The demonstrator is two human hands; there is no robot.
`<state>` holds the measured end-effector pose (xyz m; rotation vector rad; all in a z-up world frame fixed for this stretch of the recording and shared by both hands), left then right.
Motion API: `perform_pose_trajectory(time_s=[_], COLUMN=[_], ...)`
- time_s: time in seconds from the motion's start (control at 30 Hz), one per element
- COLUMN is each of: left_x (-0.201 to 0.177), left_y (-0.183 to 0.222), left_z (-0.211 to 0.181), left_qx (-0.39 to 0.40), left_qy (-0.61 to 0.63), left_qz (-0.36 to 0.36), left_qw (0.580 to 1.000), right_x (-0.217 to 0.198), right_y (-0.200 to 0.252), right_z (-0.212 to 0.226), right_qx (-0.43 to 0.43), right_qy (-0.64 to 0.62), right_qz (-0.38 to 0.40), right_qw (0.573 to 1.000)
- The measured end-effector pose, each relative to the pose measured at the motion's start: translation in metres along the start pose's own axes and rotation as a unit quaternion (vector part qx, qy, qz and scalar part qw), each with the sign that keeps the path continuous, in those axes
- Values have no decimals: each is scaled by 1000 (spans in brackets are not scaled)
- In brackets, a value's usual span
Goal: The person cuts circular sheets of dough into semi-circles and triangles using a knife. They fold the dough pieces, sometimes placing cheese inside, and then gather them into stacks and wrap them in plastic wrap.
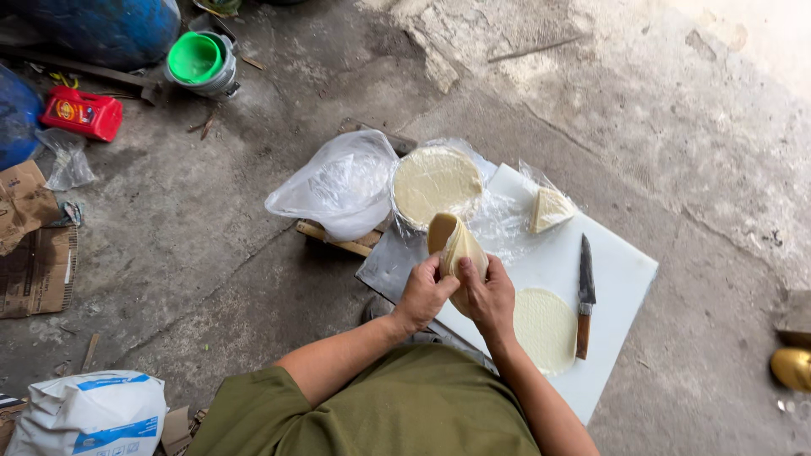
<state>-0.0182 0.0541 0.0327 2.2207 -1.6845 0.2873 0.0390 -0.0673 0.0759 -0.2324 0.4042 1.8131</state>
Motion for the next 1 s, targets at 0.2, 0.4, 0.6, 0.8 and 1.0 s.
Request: perform_pose_trajectory(time_s=[0.2, 0.4, 0.6, 0.8, 1.0], left_x=[18, 20, 14, 12, 6], left_y=[-6, -11, -8, 1, 1], left_z=[-10, -14, -30, -35, -30], left_qx=[-56, -57, -27, -11, -32], left_qy=[133, 199, 177, 121, 211], left_qz=[-15, 6, 62, 107, 115], left_qw=[989, 978, 982, 987, 970], right_x=[-2, -22, -36, -33, -30], right_y=[7, -10, -24, -31, -33], right_z=[8, -15, -34, -44, -47], right_qx=[-155, -54, 54, 54, 31], right_qy=[81, -45, -356, -335, -353], right_qz=[-51, -91, 28, 43, 33], right_qw=[983, 993, 932, 940, 935])
Point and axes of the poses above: each hand's wrist, its own y-axis away from the middle knuckle, its own x-axis out of the palm, z = x × y, the point moved 2 cm from there along -y, towards the middle knuckle, and after that the axes turned 2 degrees about -y, right-handed, at the moved point
